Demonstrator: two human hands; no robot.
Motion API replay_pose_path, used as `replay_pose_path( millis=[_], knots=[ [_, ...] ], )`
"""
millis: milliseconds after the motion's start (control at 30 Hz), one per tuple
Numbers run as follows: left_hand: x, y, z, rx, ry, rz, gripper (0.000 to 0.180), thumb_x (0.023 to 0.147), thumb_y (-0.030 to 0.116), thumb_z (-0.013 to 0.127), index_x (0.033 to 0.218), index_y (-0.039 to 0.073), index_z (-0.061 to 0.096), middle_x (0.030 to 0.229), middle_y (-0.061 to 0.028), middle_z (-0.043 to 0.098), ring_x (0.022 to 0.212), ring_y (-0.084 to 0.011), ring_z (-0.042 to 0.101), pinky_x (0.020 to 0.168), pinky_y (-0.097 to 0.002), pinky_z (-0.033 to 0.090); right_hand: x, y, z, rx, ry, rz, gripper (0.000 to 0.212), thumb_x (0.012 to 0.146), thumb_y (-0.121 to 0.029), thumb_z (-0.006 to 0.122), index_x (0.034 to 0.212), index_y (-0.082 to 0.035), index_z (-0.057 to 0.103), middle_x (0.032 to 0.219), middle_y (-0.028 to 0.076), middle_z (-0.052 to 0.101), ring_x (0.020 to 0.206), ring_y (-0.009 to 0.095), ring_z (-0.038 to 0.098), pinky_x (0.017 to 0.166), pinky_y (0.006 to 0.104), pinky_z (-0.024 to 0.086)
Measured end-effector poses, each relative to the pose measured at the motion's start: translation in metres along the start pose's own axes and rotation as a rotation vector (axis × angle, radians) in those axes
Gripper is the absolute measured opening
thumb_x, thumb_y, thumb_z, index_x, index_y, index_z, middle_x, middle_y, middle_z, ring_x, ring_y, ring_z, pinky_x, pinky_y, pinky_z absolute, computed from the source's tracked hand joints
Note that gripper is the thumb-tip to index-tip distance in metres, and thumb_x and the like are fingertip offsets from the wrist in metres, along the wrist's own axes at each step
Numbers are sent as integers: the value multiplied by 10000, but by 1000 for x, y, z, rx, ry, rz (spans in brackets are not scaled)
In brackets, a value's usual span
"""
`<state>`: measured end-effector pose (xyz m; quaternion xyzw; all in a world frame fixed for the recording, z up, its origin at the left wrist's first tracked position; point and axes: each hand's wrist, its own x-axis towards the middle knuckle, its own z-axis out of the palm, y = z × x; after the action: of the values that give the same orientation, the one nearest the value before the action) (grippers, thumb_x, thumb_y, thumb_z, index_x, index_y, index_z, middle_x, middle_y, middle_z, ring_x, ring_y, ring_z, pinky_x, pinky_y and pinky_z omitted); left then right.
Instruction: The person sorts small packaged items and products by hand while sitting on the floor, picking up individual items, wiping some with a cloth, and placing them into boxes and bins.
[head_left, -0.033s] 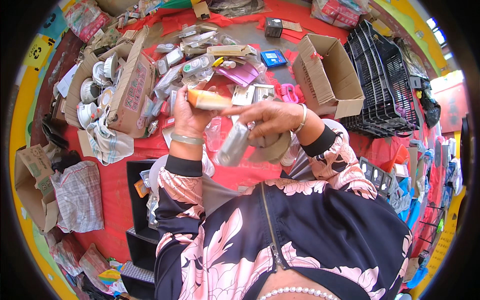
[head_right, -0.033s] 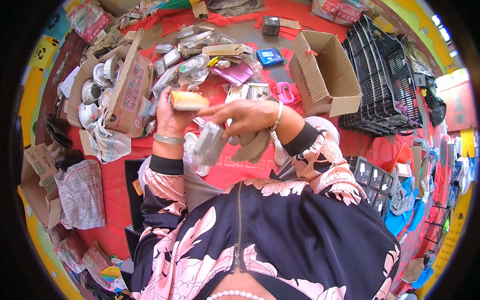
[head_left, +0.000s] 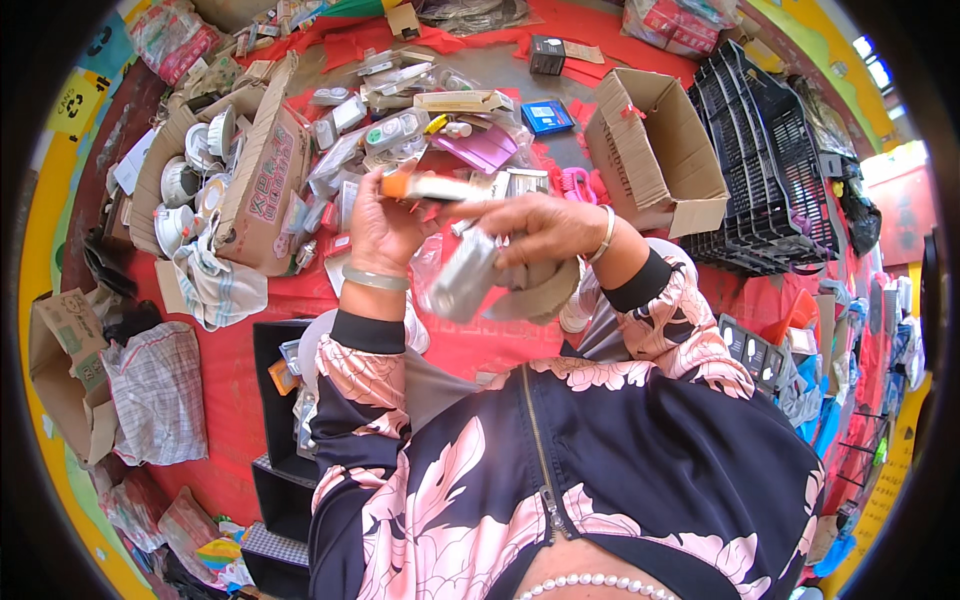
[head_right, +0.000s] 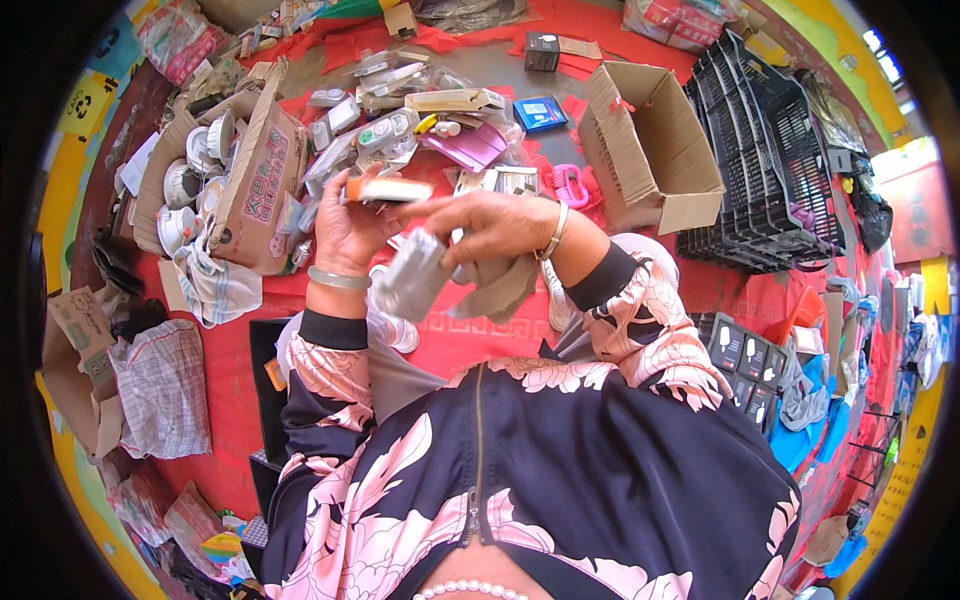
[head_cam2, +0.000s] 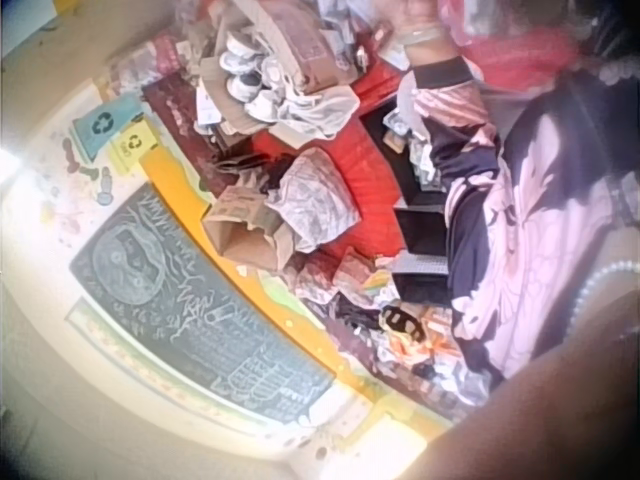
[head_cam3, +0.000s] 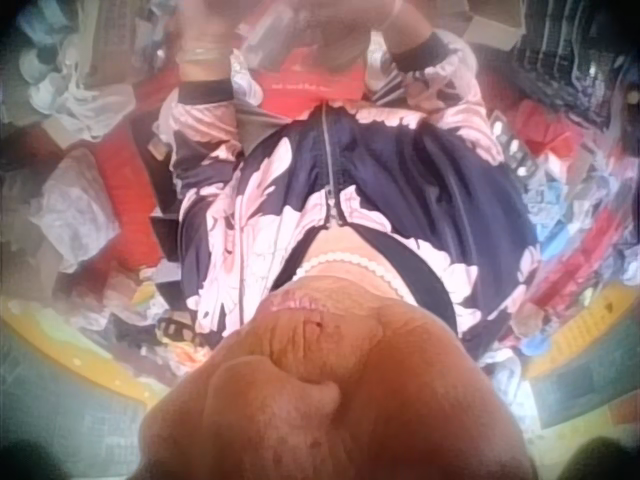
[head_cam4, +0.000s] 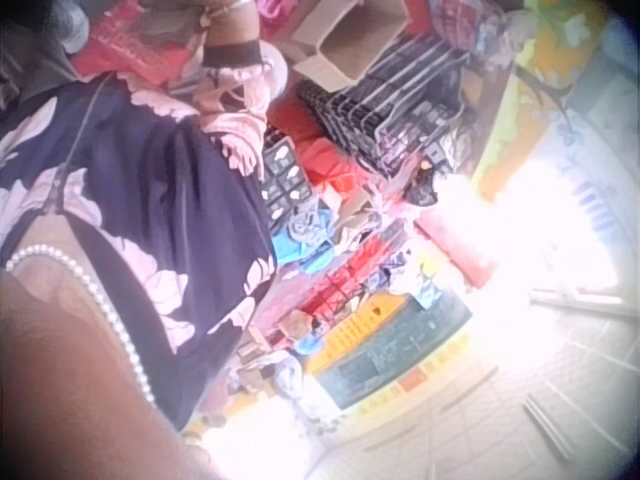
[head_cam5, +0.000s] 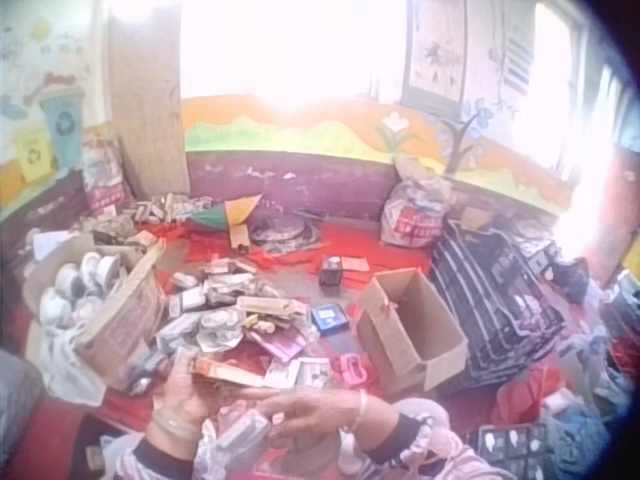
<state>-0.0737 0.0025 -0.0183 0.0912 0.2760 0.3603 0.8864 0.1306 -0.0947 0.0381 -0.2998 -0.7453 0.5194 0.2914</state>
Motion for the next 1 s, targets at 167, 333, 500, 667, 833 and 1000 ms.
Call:
replay_pose_path(
  millis=[167, 333, 500, 667, 833, 1000],
  knots=[
    [10, -9, -2, -20, -117, 70, 360, 883, 307, 528, 1122, 40, 499, 1058, -107, 536, 988, -235, 502, 825, -366, 447, -4, 3, -11, 438, 196, 44, 371, 799, -94, 629, 1146, 17, 562, 1364, 112, 397, 1208, 193, 403, 1008, 327, 314],
    [7, -6, -3, -31, -51, 113, 428, 888, 367, 506, 1184, 61, 456, 1153, -121, 486, 1102, -274, 450, 917, -476, 390, -20, -2, -24, 437, 422, 94, 326, 816, -65, 620, 1129, 8, 568, 1042, 14, 599, 928, 80, 542, 821, 231, 448],
    [0, -1, -2, 13, -4, 152, 446, 881, 369, 523, 1196, 65, 441, 1182, -124, 458, 1107, -281, 443, 892, -496, 407, -18, -5, -30, 2, 707, 32, 255, 829, -61, 612, 1071, 11, 577, 947, -6, 590, 848, 65, 524, 750, 235, 449],
    [-2, -3, 1, 102, 72, 325, 436, 866, 323, 577, 1182, 47, 455, 1161, -123, 469, 1086, -264, 456, 916, -477, 401, -16, -9, -27, -545, 759, 9, 276, 748, -97, 629, 1003, 0, 585, 863, 142, 605, 787, 230, 593, 709, 310, 459],
    [-6, 1, 4, 241, 87, 444, 411, 858, 325, 594, 1131, 35, 491, 1087, -117, 502, 1030, -226, 485, 871, -448, 432, -15, -9, -24, -875, 684, 27, 250, 745, -127, 607, 966, -16, 569, 894, 167, 605, 868, 336, 563, 768, 386, 448],
    [-6, -6, 4, 339, 100, 424, 349, 848, 325, 607, 1041, 40, 548, 986, -104, 538, 907, -194, 516, 792, -409, 472, -9, -5, -16, -986, 728, 61, 279, 745, -134, 607, 991, -15, 552, 906, 157, 600, 896, 328, 555, 792, 388, 444]
  ],
)
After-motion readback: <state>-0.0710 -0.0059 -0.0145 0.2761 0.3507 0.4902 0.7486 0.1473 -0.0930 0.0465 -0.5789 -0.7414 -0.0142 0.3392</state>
